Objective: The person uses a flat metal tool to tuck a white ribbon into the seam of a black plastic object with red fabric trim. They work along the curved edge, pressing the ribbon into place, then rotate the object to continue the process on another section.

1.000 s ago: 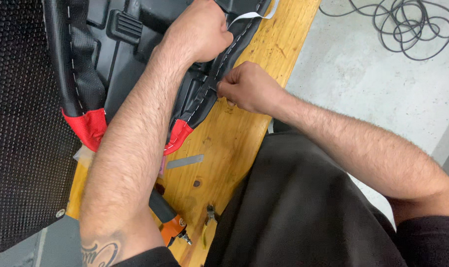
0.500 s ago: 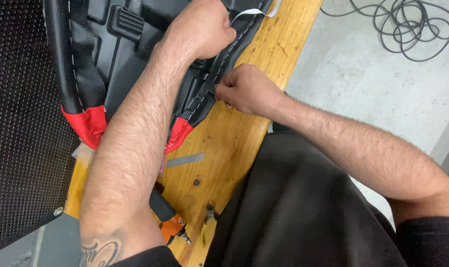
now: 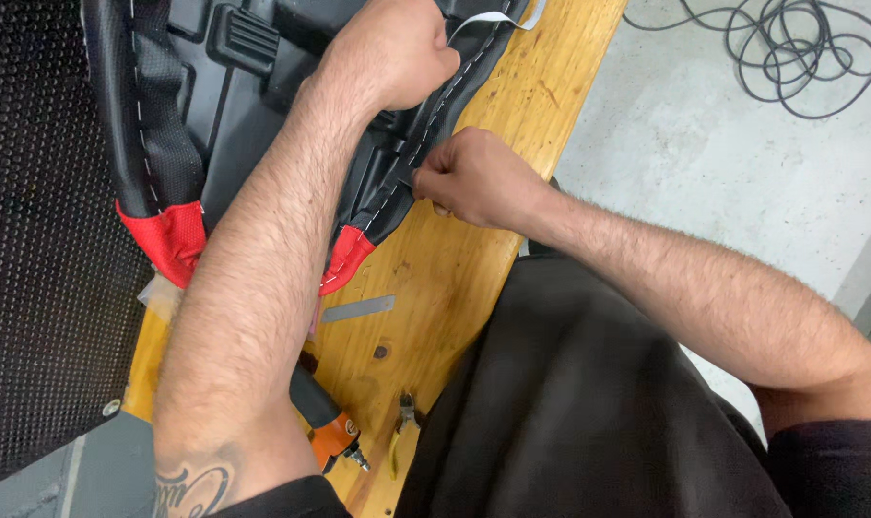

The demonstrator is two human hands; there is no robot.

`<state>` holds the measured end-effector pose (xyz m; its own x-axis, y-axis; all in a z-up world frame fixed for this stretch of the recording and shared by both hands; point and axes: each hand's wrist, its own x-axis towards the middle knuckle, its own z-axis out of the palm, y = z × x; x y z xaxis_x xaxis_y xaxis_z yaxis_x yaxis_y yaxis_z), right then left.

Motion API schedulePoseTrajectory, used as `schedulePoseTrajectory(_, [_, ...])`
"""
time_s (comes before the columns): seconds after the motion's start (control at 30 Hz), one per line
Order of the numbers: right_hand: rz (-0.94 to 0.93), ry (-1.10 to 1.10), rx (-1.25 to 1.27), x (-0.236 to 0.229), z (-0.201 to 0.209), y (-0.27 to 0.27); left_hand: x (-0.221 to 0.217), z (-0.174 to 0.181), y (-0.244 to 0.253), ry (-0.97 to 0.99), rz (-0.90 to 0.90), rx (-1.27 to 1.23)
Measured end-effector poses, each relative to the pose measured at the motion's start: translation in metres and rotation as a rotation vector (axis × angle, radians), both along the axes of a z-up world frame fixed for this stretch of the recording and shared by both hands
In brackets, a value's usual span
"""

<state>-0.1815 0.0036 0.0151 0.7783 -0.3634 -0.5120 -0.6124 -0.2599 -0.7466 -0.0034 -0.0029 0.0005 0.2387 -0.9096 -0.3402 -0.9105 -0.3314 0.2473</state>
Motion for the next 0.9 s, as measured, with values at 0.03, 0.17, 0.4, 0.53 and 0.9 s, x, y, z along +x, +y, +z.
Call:
schedulePoseTrajectory(0.03, [0.000,0.000,0.000,0.000,-0.001,0.000,0.001,-0.002,0.000,0.000,0.000,0.000])
schedulePoseTrajectory(0.17, [0.019,-0.006,-0.031,0.000,-0.007,0.001,0.004,-0.009,-0.001,-0.006,-0.012,-0.041])
schedulePoseTrajectory(0.4, [0.000,-0.015,0.009,-0.001,-0.001,0.005,0.001,-0.002,-0.001,0.007,0.002,0.003])
schedulePoseTrajectory(0.53, [0.000,0.003,0.019,-0.001,0.002,0.005,0.003,-0.008,-0.002,-0.002,-0.017,-0.009])
schedulePoseTrajectory(0.9, [0.060,-0.017,-0.097,0.000,-0.002,0.005,0.002,-0.010,-0.002,0.012,0.040,-0.048])
